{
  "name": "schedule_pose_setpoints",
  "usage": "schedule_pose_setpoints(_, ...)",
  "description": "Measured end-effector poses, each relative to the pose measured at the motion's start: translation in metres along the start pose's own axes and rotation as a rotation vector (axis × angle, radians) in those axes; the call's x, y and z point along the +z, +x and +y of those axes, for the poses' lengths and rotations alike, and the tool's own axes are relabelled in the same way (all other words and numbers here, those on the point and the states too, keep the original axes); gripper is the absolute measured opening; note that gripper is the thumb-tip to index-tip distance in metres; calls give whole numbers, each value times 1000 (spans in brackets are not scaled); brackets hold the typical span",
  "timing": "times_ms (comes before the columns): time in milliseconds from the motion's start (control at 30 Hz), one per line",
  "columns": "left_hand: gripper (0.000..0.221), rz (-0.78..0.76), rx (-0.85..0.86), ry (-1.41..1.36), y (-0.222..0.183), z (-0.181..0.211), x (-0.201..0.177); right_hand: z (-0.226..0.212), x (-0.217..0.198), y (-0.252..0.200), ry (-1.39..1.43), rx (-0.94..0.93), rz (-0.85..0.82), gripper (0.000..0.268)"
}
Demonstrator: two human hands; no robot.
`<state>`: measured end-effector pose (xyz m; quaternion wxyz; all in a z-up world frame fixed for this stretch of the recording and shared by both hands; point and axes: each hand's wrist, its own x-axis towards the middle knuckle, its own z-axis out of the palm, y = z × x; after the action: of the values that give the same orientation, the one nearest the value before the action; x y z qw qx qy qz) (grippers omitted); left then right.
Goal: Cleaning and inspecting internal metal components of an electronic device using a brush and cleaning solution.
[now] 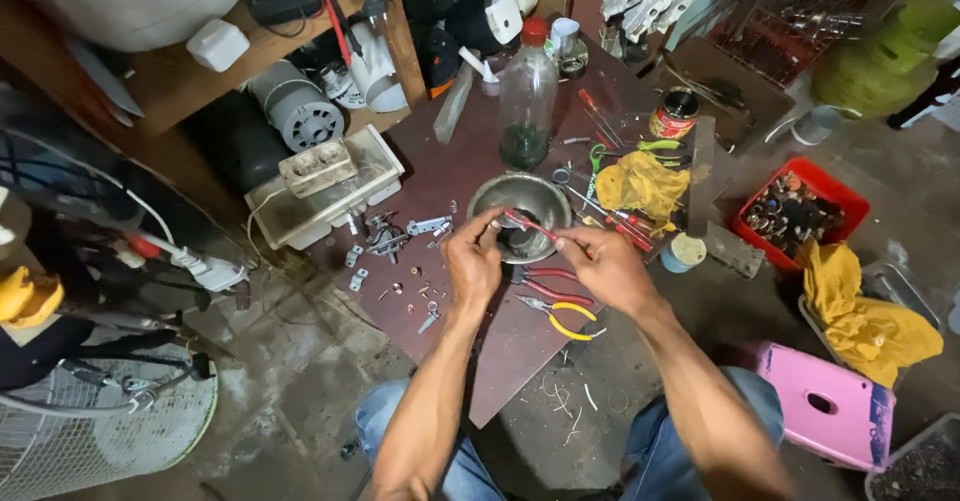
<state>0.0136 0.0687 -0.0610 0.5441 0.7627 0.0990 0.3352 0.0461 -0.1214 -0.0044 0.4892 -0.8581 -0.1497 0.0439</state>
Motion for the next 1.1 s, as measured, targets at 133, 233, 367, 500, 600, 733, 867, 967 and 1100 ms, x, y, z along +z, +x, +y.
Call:
schedule_pose_setpoints(133, 32, -17, -146, -80, -2, -6, 8, 9, 11, -3, -98, 10, -17, 19)
schedule_pose_setpoints(233, 48, -94, -284, -341, -3, -9, 10, 9, 22, -4, -29, -61, 26, 18)
schedule_pose_setpoints(367, 47, -88, -325, -426, -1, -6, 7, 3, 39, -6, 115, -16, 25, 19)
schedule_pose_setpoints(500, 43, 12, -434, -507, -9, -54, 16, 3, 30, -11, -97, -100, 122, 15)
schedule_pose_setpoints(600, 47, 90, -503, -592, -6, -39, 10, 35, 26, 3, -188, -171, 216, 16)
schedule_pose_setpoints(733, 44, 72, -506, -599, -6, -31, 16, -1, 26, -16, -96, -215, 201, 17)
schedule_pose_setpoints(867, 46, 58, -498, -614, -7, -20, 10, 31, 26, -4, -271, -218, 206, 17)
schedule_pose_setpoints(967, 47, 57, -483, -632, -2, -8, 9, 18, 24, -10, -290, -239, 205, 18)
schedule_pose_setpoints(1100, 46, 70, -503, -669, -4, -29, 9, 20, 16, -14, -443, -287, 202, 16)
